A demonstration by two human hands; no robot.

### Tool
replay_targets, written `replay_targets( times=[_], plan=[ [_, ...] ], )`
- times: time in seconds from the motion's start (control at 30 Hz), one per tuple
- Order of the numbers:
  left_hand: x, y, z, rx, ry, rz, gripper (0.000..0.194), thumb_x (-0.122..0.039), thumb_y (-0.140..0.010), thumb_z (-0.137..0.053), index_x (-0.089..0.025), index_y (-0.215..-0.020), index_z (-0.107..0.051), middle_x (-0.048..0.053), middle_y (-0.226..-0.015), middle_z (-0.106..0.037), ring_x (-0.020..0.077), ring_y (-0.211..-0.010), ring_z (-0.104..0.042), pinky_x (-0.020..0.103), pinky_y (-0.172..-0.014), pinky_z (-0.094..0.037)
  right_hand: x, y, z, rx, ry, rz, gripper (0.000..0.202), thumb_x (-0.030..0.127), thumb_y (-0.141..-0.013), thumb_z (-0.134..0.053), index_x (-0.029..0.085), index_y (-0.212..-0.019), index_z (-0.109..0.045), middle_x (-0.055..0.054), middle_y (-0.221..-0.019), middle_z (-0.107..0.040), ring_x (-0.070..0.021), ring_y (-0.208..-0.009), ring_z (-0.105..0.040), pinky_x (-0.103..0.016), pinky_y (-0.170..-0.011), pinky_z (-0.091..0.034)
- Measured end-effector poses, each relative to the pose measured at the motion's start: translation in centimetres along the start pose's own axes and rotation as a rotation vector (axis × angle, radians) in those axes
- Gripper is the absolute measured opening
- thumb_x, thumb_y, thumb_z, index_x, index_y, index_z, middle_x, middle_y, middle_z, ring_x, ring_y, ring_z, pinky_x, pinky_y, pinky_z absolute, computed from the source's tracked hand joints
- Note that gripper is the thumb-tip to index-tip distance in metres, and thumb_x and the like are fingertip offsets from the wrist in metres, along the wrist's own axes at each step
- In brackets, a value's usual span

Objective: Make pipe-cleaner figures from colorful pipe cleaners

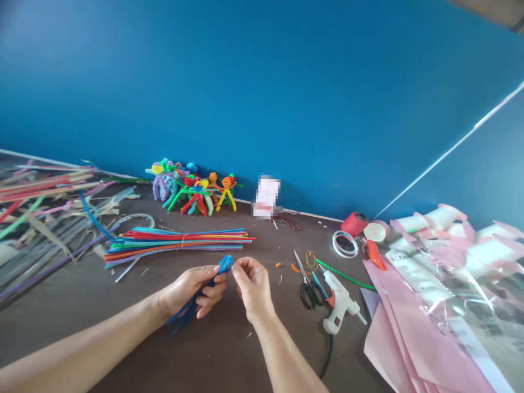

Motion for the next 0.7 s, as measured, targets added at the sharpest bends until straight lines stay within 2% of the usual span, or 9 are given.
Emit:
replay_targets(
  times=[0.13, 0.23, 0.37, 0.7],
  plan=[
    [0.3, -0.1, 0.2, -0.06, -0.06, -0.002, 0.024, -0.038, -0.081, -0.034, -0.017, -0.071, -0.039, -0.007, -0.051, -0.028, 0.0039, -0.037, -0.024, 0.018, -0.035, -0.039, 1.4, 0.3, 0.0, -0.063, 0.212, 0.18, 0.016, 0.029, -0.071, -0.058, 0.016, -0.065, -0.052, 0.004, -0.052, -0.052, -0.008, -0.047, -0.045, -0.019, -0.047, -0.037],
    [0.3, 0.0, 0.2, -0.092, -0.088, 0.009, 0.024, -0.039, -0.081, -0.037, -0.016, -0.072, -0.041, -0.007, -0.051, -0.029, 0.0039, -0.038, -0.026, 0.019, -0.036, -0.04, 1.8, 0.6, -0.4, -0.036, 0.227, 0.191, 0.015, 0.027, -0.074, -0.055, 0.017, -0.063, -0.051, 0.001, -0.053, -0.059, -0.0116, -0.052, -0.054, -0.023, -0.055, -0.042],
    [0.2, 0.0, 0.1, -0.108, -0.091, 0.02, 0.024, -0.038, -0.081, -0.035, -0.016, -0.072, -0.041, -0.007, -0.051, -0.028, 0.0037, -0.037, -0.025, 0.02, -0.037, -0.04, 1.8, 0.7, -0.6, -0.046, 0.21, 0.173, 0.015, 0.026, -0.073, -0.055, 0.017, -0.062, -0.051, 0.0, -0.056, -0.063, -0.0132, -0.053, -0.057, -0.025, -0.057, -0.045],
    [0.3, -0.1, 0.0, -0.108, -0.064, -0.01, 0.022, -0.035, -0.081, -0.035, -0.016, -0.069, -0.038, -0.007, -0.051, -0.028, 0.0035, -0.037, -0.023, 0.017, -0.034, -0.038, 1.5, 0.7, -0.6, -0.039, 0.183, 0.172, 0.014, 0.025, -0.075, -0.054, 0.016, -0.064, -0.053, -0.001, -0.058, -0.062, -0.0128, -0.056, -0.058, -0.025, -0.059, -0.046]
  ],
)
Point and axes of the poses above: each hand's wrist, its own y-axis away from the middle knuckle, its own z-axis out of the back of the hand, x = y × z, the point moved 4 cm from there along -y, towards the middle knuckle
